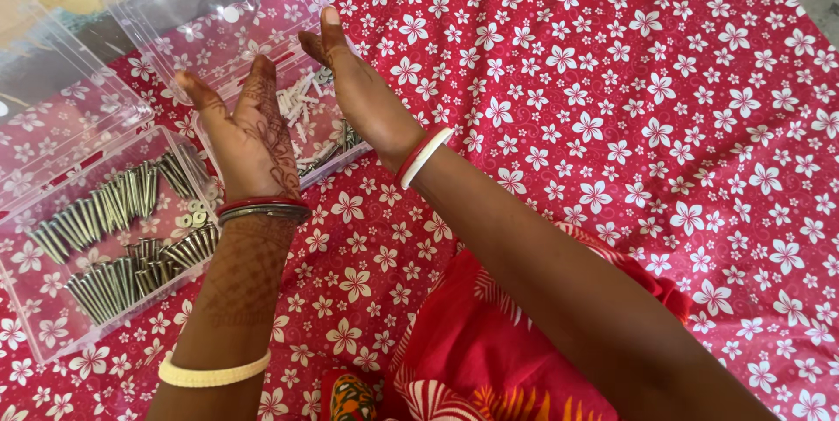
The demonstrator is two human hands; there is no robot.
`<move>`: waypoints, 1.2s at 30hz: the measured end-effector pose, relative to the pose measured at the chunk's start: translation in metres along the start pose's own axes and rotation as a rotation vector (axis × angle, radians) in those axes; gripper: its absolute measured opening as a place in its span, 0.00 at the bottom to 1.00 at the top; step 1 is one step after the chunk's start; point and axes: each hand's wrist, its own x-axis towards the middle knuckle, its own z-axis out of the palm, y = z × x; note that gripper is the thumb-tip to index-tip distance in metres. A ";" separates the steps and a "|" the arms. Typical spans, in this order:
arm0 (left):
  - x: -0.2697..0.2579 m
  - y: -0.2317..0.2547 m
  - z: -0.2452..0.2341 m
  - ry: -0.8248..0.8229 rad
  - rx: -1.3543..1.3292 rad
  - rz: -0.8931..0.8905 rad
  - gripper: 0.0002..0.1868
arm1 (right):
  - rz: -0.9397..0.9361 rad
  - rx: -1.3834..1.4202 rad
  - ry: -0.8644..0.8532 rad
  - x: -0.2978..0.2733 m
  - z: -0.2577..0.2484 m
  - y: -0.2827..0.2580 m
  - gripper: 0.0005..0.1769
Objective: The person sorts various small hardware items, including nails, washers, and white plastic components, by picking them up from a pile and placing them into separate compartments of clear plastic organizers.
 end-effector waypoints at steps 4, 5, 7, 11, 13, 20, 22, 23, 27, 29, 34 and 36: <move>0.000 -0.015 -0.002 -0.050 0.030 0.015 0.58 | 0.004 -0.018 0.023 0.005 -0.002 0.013 0.66; 0.002 -0.018 -0.003 -0.069 0.027 -0.020 0.58 | -0.007 -0.024 0.031 0.005 -0.003 0.016 0.66; 0.004 -0.023 -0.002 -0.087 0.024 -0.055 0.59 | -0.017 -0.029 0.039 0.006 -0.005 0.019 0.66; 0.003 -0.031 0.005 -0.003 0.108 -0.083 0.60 | 0.033 -0.016 0.047 0.013 -0.013 0.023 0.63; 0.005 -0.038 0.005 -0.016 0.151 -0.093 0.61 | 0.059 0.004 0.057 0.015 -0.018 0.025 0.62; 0.024 -0.063 0.002 -0.116 0.217 -0.153 0.64 | -0.044 -0.003 0.133 0.027 -0.028 0.043 0.57; 0.023 -0.060 0.008 -0.127 0.256 -0.138 0.64 | -0.049 0.006 0.134 0.029 -0.030 0.045 0.54; 0.019 -0.059 0.010 -0.091 0.335 -0.155 0.64 | -0.099 -0.066 0.116 0.029 -0.031 0.043 0.48; 0.028 -0.073 0.013 -0.153 0.343 -0.111 0.63 | 0.085 -0.558 0.144 0.020 -0.027 0.039 0.27; 0.029 -0.082 0.007 -0.097 0.328 -0.124 0.60 | -0.093 -0.665 0.204 0.021 -0.024 0.044 0.21; 0.024 -0.082 0.002 0.013 0.413 -0.172 0.57 | -0.335 -1.109 0.221 0.026 -0.019 0.074 0.09; 0.018 -0.078 0.006 0.034 0.496 -0.130 0.52 | -0.253 -1.307 0.168 0.031 -0.010 0.083 0.07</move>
